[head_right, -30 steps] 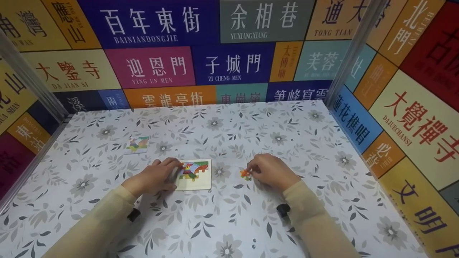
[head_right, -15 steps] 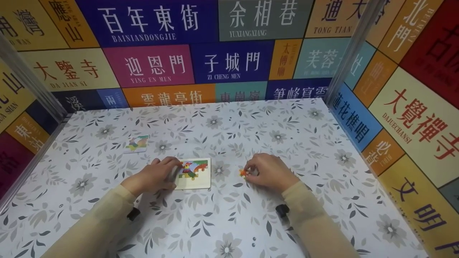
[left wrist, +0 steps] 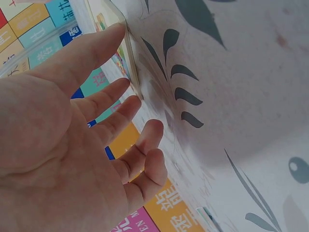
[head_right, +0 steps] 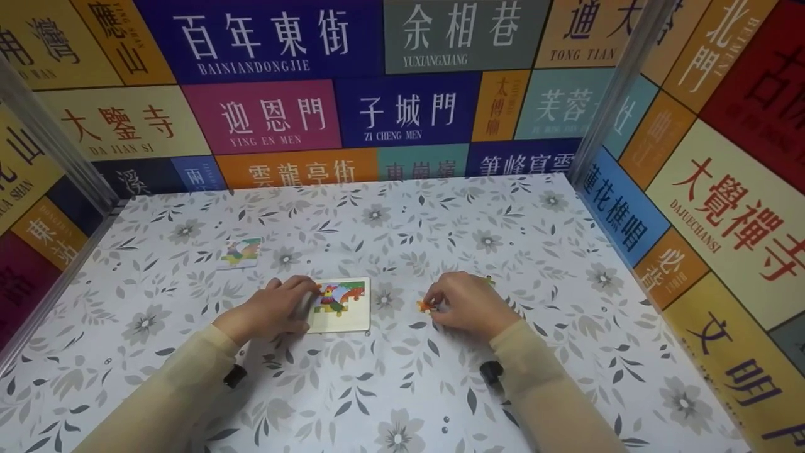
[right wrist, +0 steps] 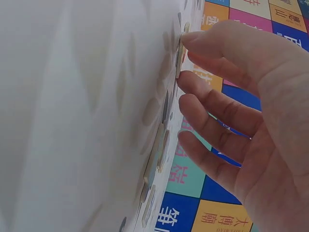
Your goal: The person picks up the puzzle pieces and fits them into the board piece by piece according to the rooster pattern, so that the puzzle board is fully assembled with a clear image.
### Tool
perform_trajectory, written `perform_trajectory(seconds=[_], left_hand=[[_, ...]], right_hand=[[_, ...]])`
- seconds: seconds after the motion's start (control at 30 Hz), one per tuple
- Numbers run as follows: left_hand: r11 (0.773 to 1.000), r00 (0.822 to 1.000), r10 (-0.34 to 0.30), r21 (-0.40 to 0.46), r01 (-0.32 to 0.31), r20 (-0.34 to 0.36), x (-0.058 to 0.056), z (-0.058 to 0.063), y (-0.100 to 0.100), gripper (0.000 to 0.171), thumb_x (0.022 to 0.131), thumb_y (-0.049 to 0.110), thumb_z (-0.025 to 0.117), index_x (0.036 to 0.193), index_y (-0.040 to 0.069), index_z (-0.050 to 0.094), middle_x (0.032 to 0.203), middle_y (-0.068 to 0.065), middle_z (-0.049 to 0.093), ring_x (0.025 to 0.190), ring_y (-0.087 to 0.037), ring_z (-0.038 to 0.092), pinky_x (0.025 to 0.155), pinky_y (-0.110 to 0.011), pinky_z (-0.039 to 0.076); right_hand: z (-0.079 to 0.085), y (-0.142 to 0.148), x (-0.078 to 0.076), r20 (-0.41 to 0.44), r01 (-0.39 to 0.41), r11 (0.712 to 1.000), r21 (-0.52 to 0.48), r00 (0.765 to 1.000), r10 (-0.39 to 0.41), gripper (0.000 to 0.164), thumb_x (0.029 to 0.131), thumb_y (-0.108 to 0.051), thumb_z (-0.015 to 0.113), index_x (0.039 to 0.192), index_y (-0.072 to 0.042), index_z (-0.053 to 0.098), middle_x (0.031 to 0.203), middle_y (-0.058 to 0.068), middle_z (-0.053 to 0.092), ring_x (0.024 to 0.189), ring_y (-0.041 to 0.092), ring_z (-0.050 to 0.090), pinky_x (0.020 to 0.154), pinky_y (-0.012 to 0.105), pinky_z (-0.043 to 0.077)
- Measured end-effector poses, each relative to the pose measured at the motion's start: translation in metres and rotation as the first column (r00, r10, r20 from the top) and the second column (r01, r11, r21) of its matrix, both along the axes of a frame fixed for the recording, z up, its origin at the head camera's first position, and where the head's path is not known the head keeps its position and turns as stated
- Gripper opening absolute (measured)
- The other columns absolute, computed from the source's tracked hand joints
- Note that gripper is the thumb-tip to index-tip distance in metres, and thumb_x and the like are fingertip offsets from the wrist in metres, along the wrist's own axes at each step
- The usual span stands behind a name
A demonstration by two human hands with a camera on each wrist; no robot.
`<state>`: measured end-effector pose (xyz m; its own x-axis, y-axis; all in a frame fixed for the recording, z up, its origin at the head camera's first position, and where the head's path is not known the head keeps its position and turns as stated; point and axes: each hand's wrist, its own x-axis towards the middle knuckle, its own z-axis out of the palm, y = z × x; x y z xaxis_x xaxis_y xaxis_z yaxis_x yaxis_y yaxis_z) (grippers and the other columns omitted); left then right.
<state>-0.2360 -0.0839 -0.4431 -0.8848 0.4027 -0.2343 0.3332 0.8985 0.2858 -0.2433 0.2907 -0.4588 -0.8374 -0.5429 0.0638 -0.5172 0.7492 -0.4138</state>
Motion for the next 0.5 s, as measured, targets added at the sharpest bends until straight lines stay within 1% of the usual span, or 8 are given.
perform_trajectory(seconds=[0.27, 0.5], left_hand=[[1.000, 1.000, 0.004, 0.010, -0.004, 0.001, 0.000, 0.000, -0.001, 0.065, 0.088, 0.027, 0.083, 0.145, 0.015, 0.053, 0.156, -0.008, 0.045, 0.129, -0.039, 0.047, 0.104, -0.060, 0.045], [1.000, 1.000, 0.006, 0.002, -0.006, 0.004, -0.001, -0.001, -0.001, 0.064, 0.089, 0.027, 0.083, 0.145, 0.016, 0.054, 0.156, -0.007, 0.045, 0.130, -0.039, 0.047, 0.106, -0.061, 0.044]], right_hand=[[0.000, -0.005, -0.003, -0.040, -0.015, 1.000, 0.007, 0.999, 0.016, 0.021, 0.082, -0.014, 0.080, 0.102, -0.022, 0.083, 0.094, -0.006, 0.073, 0.076, 0.015, 0.063, 0.068, 0.026, 0.050], [0.001, -0.014, -0.005, -0.071, -0.042, 0.999, 0.033, 0.997, 0.045, 0.019, 0.083, -0.020, 0.083, 0.101, -0.022, 0.083, 0.095, -0.007, 0.073, 0.079, 0.015, 0.063, 0.070, 0.028, 0.050]])
